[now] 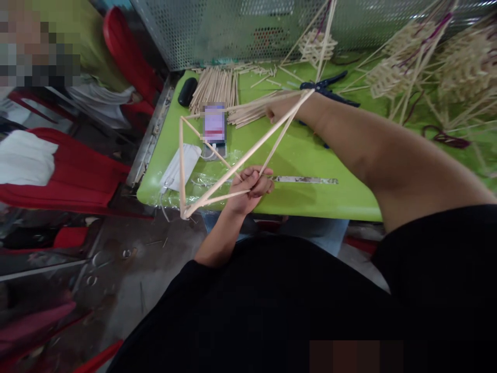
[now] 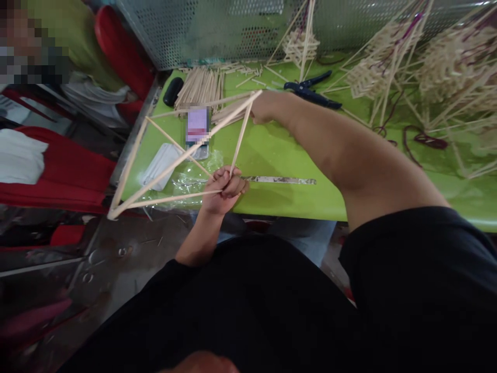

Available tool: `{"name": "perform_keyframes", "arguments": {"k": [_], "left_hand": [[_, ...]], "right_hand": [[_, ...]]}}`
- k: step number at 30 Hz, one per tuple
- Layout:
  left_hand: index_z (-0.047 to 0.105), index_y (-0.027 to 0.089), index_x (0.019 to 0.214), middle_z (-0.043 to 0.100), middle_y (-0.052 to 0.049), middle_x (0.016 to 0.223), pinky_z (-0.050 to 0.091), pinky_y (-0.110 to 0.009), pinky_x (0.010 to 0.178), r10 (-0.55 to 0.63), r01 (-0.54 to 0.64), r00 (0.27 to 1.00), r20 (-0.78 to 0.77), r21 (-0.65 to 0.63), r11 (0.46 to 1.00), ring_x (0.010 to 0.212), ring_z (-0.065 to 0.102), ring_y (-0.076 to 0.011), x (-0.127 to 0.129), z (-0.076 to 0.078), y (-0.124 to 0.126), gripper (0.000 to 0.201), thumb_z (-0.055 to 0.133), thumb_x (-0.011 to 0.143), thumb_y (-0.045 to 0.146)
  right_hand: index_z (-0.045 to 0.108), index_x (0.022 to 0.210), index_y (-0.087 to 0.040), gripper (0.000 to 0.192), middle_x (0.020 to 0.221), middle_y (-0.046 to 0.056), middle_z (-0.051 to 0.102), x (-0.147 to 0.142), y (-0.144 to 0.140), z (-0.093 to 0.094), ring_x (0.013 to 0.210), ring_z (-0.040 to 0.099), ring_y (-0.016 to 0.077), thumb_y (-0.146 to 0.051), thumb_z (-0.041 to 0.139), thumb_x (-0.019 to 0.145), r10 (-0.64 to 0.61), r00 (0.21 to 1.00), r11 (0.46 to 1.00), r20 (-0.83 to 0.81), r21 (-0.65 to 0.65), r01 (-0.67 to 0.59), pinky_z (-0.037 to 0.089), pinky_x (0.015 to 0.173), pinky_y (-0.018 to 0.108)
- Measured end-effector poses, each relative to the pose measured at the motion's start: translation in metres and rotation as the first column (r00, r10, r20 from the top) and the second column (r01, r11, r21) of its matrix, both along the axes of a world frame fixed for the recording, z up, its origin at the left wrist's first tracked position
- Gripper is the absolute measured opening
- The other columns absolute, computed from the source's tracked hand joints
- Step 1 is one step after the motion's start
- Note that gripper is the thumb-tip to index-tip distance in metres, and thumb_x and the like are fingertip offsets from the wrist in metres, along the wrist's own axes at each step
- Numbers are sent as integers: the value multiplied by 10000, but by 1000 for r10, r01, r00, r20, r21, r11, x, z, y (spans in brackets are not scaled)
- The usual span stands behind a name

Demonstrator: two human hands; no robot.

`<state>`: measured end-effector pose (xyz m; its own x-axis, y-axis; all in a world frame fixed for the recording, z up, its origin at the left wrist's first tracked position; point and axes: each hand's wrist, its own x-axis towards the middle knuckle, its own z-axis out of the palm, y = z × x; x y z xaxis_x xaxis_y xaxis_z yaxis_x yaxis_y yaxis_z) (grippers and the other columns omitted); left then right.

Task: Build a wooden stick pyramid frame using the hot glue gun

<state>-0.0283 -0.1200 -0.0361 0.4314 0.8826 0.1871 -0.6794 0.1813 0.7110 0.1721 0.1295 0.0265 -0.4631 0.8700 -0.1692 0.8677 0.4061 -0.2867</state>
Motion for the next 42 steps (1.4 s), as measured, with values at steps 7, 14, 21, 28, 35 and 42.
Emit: {"name": "perform_keyframes", "arguments": {"k": [7, 14, 21, 28, 35, 42], "left_hand": [[844, 180, 1038, 299, 104, 449, 465, -273, 628, 15, -14, 998, 60, -22, 1000, 428, 292, -69, 1, 3, -1, 209, 710, 1039, 340], [817, 185, 961, 193, 119, 451, 445, -279, 622, 75, -75, 997, -6, -90, 993, 420, 256, -80, 3, 6, 2, 282, 629, 1097, 345], [838, 218, 1052, 306, 113, 465, 446, -280, 626, 97, -86, 991, -90, 122, 989, 447, 290, -72, 7, 2, 2, 250, 788, 982, 453], [857, 183, 1062, 399, 85, 484, 453, -285, 613, 167, -131, 969, -182, 192, 973, 457, 346, -69, 9, -1, -4, 337, 817, 949, 499], [855, 172, 1064, 413, 76, 500, 427, -284, 630, 175, -122, 962, -212, 243, 962, 479, 371, -71, 8, -5, -6, 356, 814, 955, 509], [857, 177, 1095, 415, 70, 515, 357, -268, 611, 153, -86, 963, -222, 285, 955, 490, 358, -67, 9, -1, -12, 324, 766, 1001, 473]], "right_hand": [[562, 1002, -225, 419, 899, -5, 589, 27, -116, 29, 768, 553, 119, -492, 306, 1199, -100, 750, 994, -654, -90, 54, 587, 781, 285], [351, 812, -260, 654, 721, -51, 313, 39, -249, 29, 597, 308, 123, -643, 881, 820, -367, -255, 923, -895, -315, -222, 440, 566, 274], [261, 685, -254, 640, 601, -61, 223, 42, -268, -30, 570, 227, 118, -561, 796, 857, -214, 49, 904, -976, -179, 388, 245, 548, 284], [549, 798, -236, 362, 708, -24, 488, 30, -274, -58, 636, 422, 129, -439, 834, 891, -123, 90, 864, -988, -61, 500, 355, 588, 295], [735, 1171, -271, 276, 876, 14, 677, 28, -292, -10, 572, 553, 110, -519, 668, 1071, -7, -46, 881, -999, -28, 472, 448, 508, 302], [747, 1364, -332, 334, 1041, 30, 748, 17, -307, 21, 622, 628, 125, -422, 755, 1041, 129, 58, 844, -990, 141, 517, 569, 539, 325]]}}
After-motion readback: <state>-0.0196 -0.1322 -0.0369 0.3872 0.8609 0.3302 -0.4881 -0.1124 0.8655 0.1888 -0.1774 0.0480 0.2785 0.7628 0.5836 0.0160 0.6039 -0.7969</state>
